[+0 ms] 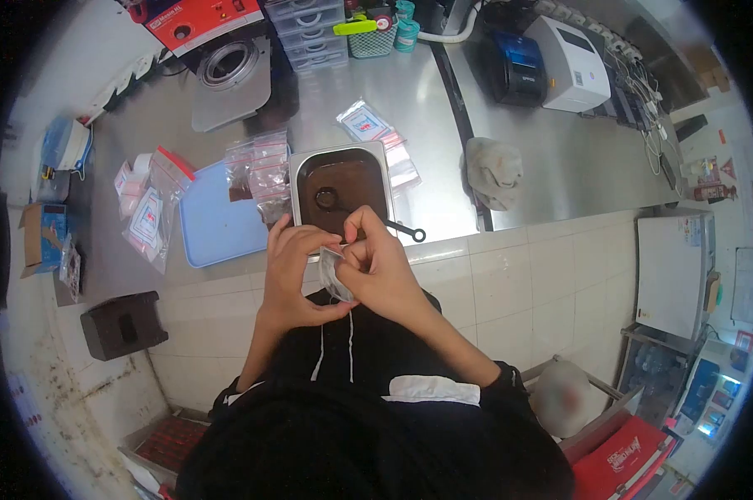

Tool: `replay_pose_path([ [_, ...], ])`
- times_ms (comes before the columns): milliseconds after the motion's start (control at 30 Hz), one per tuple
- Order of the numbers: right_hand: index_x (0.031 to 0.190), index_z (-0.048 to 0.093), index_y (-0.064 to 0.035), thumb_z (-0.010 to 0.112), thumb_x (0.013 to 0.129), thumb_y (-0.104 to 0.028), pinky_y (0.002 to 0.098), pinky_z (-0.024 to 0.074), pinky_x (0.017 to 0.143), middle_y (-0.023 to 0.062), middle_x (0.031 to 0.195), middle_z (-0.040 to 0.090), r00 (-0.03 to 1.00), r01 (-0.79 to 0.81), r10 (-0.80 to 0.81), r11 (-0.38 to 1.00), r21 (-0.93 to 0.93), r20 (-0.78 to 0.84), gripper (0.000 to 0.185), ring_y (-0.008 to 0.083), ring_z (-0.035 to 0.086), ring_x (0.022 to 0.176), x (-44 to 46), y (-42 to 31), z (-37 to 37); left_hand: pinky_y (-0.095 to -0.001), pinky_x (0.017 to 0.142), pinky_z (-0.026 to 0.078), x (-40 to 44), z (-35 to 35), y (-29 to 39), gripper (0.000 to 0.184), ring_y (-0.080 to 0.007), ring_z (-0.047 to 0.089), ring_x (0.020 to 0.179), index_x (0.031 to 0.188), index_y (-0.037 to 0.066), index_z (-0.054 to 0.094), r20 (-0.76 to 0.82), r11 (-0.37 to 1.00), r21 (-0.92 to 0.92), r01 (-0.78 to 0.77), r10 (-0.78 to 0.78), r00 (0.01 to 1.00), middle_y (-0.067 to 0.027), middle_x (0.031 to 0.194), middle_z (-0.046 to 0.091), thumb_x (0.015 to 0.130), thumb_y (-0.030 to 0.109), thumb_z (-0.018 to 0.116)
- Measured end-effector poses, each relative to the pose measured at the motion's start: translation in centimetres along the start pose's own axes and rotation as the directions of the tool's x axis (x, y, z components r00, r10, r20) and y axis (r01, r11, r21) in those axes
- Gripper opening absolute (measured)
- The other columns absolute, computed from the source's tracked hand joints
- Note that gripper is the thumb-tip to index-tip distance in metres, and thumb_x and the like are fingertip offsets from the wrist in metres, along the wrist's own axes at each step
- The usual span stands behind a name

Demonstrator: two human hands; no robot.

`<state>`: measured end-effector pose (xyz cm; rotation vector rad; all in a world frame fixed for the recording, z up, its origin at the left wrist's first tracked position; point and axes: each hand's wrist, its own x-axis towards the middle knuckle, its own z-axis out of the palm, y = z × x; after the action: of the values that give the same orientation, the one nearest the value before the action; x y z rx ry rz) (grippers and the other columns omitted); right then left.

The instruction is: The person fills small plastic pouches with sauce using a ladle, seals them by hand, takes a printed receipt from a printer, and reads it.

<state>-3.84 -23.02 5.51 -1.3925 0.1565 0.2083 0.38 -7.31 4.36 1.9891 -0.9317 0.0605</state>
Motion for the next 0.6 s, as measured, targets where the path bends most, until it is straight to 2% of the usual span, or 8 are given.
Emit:
replay_pose_path([
  [133,0.094,0.034,-0.0071,0.058,0.077,0.002,0.0189,0.0287,0.047,-0.0032,0.054,0.042,1.0,-0.021,0.021,0.999,-0.035,-0.013,0.031,0.002,0.04,0.05,0.0,0.4,0.2,-0.0505,0.103,0.02,-0.7,-0.1,-0.5,0.055,-0.024,0.052,0.105,0.104,0.011,0.056,0.029,0.999,0.021,0.032,-0.032,0.999,-0.0037,0.099,0.058,0.054,0.026,0.074],
  [233,0.1,0.042,-0.0052,0.061,0.077,0.0,0.0203,0.0347,0.052,-0.0011,0.055,0.044,0.999,0.035,-0.034,0.997,-0.065,0.011,0.03,0.0044,0.043,0.053,0.9,0.3,-1.2,-0.051,0.104,0.018,-2.1,-0.3,-1.6,0.052,-0.0267,0.051,0.107,0.105,0.01,0.055,0.016,0.991,-0.04,0.13,-0.13,0.991,-0.0054,0.101,0.058,0.056,0.022,0.07],
  [300,0.099,0.057,-0.0044,0.067,0.075,-0.006,0.0255,0.0427,0.059,0.0033,0.065,0.05,0.953,0.101,-0.24,0.823,-0.559,-0.182,0.026,0.011,0.052,0.063,2.4,1.5,-3.6,-0.0486,0.103,0.021,-3.3,-0.3,-2.6,0.051,-0.0288,0.05,0.108,0.106,0.008,0.055,-0.039,0.956,-0.186,0.226,-0.237,0.971,-0.0079,0.103,0.057,0.058,0.018,0.067],
  [333,0.099,0.057,-0.0044,0.067,0.075,-0.006,0.0255,0.0427,0.059,0.0033,0.065,0.05,0.954,0.101,-0.241,0.822,-0.561,-0.18,0.026,0.011,0.052,0.063,2.8,2.8,-4.5,-0.044,0.1,0.025,-3.7,-0.3,-2.7,0.056,-0.03,0.049,0.107,0.111,0.005,0.053,-0.037,0.916,-0.323,0.237,-0.263,0.964,-0.0102,0.106,0.056,0.058,0.015,0.068],
  [400,0.087,0.066,-0.0061,0.07,0.072,-0.013,0.0314,0.0468,0.064,0.0069,0.079,0.052,0.896,0.122,-0.444,0.274,-0.954,-0.013,0.017,0.02,0.055,0.077,3.6,5.1,-5.6,-0.0402,0.1,0.027,-4.5,-0.4,-2.6,0.06,-0.0277,0.048,0.108,0.117,0.003,0.048,-0.003,0.92,-0.298,0.253,-0.266,0.964,-0.0111,0.108,0.054,0.061,0.014,0.066],
  [433,0.087,0.066,-0.0061,0.07,0.072,-0.013,0.0314,0.0468,0.064,0.0069,0.079,0.052,0.896,0.126,-0.444,0.273,-0.954,-0.008,0.017,0.02,0.055,0.077,3.8,5.7,-5.6,-0.0364,0.099,0.03,-5.0,-0.5,-2.6,0.064,-0.0254,0.047,0.109,0.123,0.001,0.044,0.034,0.924,-0.27,0.272,-0.273,0.961,-0.0121,0.111,0.051,0.063,0.014,0.065],
  [500,0.085,0.067,-0.007,0.071,0.069,-0.018,0.0373,0.0478,0.066,0.0076,0.088,0.051,0.951,0.078,-0.31,0.228,-0.971,0.004,0.02,0.0251,0.053,0.086,4.1,6.6,-5.3,-0.0367,0.1,0.03,-5.7,-0.6,-2.7,0.067,-0.0249,0.046,0.109,0.126,0.001,0.041,0.012,0.913,-0.278,0.298,-0.307,0.952,-0.0125,0.111,0.051,0.064,0.013,0.065],
  [600,0.082,0.067,-0.0091,0.071,0.068,-0.016,0.0355,0.0455,0.072,0.0052,0.087,0.052,0.959,0.009,-0.283,0.12,-0.993,-0.026,0.016,0.0227,0.054,0.084,4.5,6.2,-4.4,-0.0372,0.1,0.029,-5.7,-0.9,-2.0,0.072,-0.0241,0.046,0.11,0.129,0.001,0.037,-0.072,0.857,-0.365,0.365,-0.417,0.906,-0.0132,0.111,0.051,0.064,0.012,0.066],
])
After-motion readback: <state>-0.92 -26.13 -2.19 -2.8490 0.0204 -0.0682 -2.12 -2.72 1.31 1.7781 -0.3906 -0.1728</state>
